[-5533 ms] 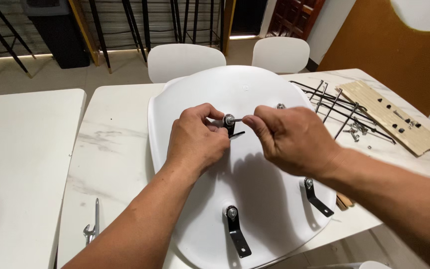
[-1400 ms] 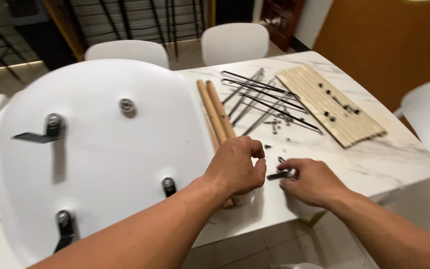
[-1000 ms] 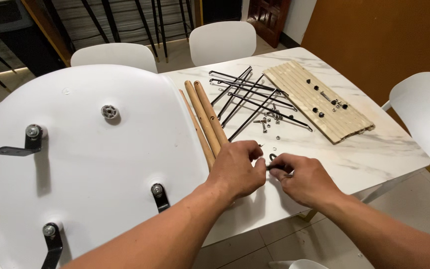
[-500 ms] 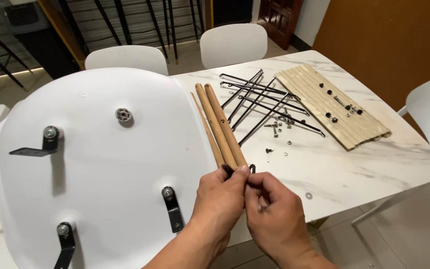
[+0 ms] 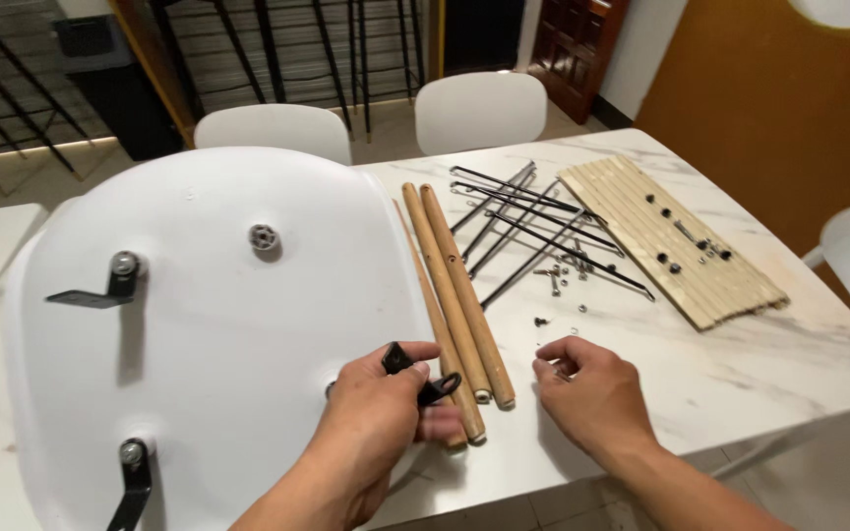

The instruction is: The person attaches metal brackets to the underside of a white plastic chair seat using an Allen key and a screwdriver. They align each bracket, insert screws, and tighten them sequentially at four mounting points on the seat.

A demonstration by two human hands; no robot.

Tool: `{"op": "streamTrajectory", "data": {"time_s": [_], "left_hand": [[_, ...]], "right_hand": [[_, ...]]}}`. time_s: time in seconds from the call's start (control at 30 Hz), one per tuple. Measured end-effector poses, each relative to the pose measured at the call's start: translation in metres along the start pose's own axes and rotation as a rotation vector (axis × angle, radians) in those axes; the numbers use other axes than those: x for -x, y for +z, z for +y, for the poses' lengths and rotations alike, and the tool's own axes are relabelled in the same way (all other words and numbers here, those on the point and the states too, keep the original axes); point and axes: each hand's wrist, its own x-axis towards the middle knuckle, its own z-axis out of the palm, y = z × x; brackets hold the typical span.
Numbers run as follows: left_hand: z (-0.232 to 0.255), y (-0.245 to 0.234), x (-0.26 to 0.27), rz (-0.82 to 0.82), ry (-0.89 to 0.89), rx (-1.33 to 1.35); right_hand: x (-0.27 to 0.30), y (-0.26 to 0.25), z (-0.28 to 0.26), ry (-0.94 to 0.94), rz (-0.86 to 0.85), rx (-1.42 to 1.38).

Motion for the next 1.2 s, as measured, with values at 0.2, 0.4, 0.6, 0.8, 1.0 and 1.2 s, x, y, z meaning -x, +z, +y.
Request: {"op": "streamTrajectory", "data": {"time_s": [0.2, 0.4, 0.6, 0.8, 1.0, 1.2], "left_hand": [[0.001, -0.013, 0.005, 0.069, -0.005, -0.063], [0.002, -0.031, 0.005, 0.176, 0.100, -0.013], [0.021, -0.039, 0.010, 0.202, 0.194, 0.000], [0.032, -0.055, 0.017, 0.210, 0.260, 0.070], [0.042, -0.072, 0.019, 0.323, 0.262, 0.132], [0.053, -0.076, 0.013, 0.314, 0.316, 0.125]], "right_hand": [[-0.011, -0.015, 0.014, 0.204, -0.064, 0.170], [-0.030, -0.006, 0.016, 0.115, -0.156, 0.245], [-0.060, 0.010, -0.015, 0.070, -0.081, 0.303], [-0.071, 0.015, -0.026, 0.086, -0.089, 0.345], [-0.064, 0.010, -0.037, 0.040, -0.110, 0.185], [-0.021, -0.007, -0.094, 0.117, -0.239, -0.545]]}}
